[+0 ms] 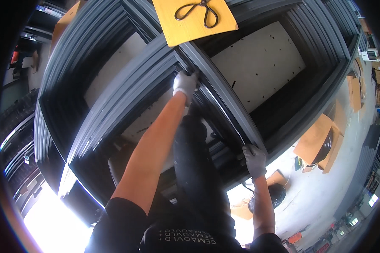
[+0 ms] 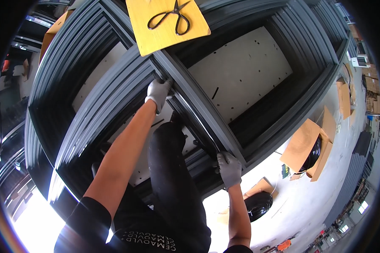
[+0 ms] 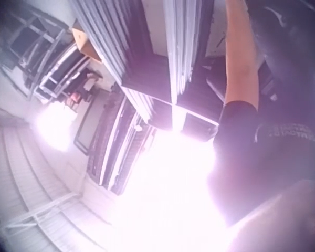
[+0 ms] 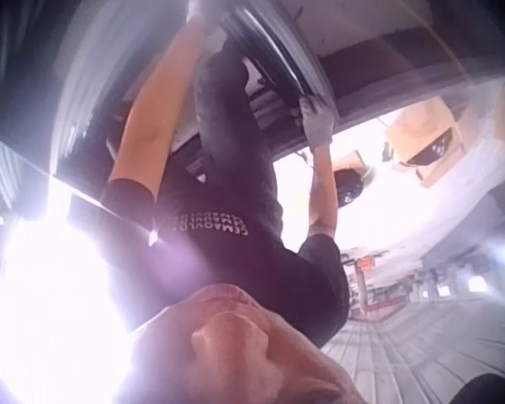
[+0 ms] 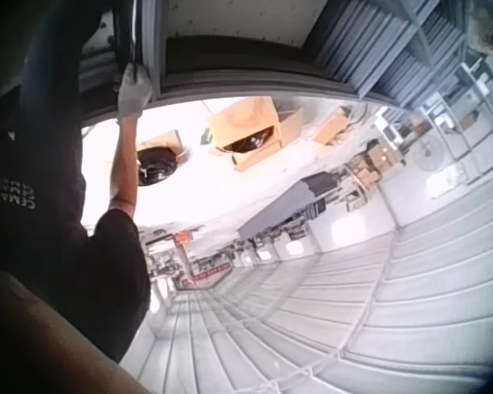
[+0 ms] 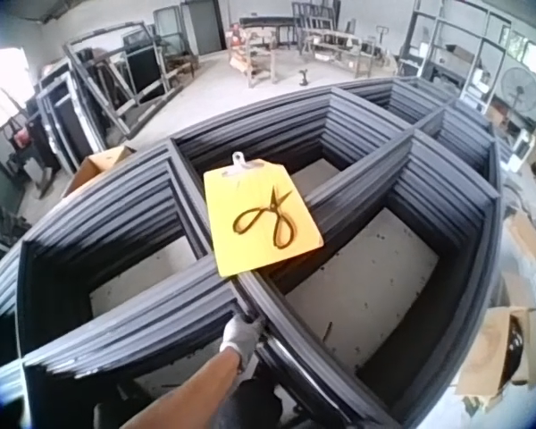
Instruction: The recorder is installing and cutting rubber gasket seals into metal frame components on a fabrication floor.
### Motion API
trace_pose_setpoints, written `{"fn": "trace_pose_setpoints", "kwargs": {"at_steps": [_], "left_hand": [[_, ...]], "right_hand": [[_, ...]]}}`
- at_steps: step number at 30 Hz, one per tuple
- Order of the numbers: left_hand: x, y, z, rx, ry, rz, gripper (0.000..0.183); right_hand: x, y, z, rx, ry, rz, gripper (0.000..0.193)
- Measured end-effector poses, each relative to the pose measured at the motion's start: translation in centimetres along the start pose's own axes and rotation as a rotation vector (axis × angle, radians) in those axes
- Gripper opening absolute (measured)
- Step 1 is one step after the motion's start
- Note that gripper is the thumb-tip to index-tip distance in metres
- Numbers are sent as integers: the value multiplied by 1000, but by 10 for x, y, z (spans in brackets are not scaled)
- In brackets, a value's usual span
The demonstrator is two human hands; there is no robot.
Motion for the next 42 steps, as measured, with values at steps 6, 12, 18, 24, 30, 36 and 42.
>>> {"fn": "trace_pose_setpoints", "kwargs": {"at_steps": [6, 12, 18, 24, 30, 36, 42], "left_hand": [[29, -24, -10, 36, -7, -164, 29], [27, -32, -17, 11, 46, -175, 35], [42, -59, -36, 18, 79, 169, 36], [86, -51, -37, -47, -16, 138, 40], [56, -91, -75, -83, 78, 176, 41], [72, -109, -93, -2, 34, 107, 42], [82, -135, -108, -121, 114, 272, 46]], "right_hand": [[2, 7, -8, -34, -43, 6, 27], [-2, 9, -13, -34, 17, -56, 28], [-17, 9, -9, -87, 107, -327, 26], [-7, -12, 0, -335, 406, -723, 25], [-12, -7, -1, -294, 251, -917, 25], [-23, -16, 6, -310, 270, -989, 27], [-31, -15, 10, -339, 271, -1003, 26]]}}
Point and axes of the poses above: each hand's wrist, its own z-axis towards the middle knuckle, its own y-axis out of the back of the hand, x = y × z, the point moved 5 cm from there along z, towards the middle knuckle, and after that the axes turned 14 degrees about x, right-handed, at the moved point
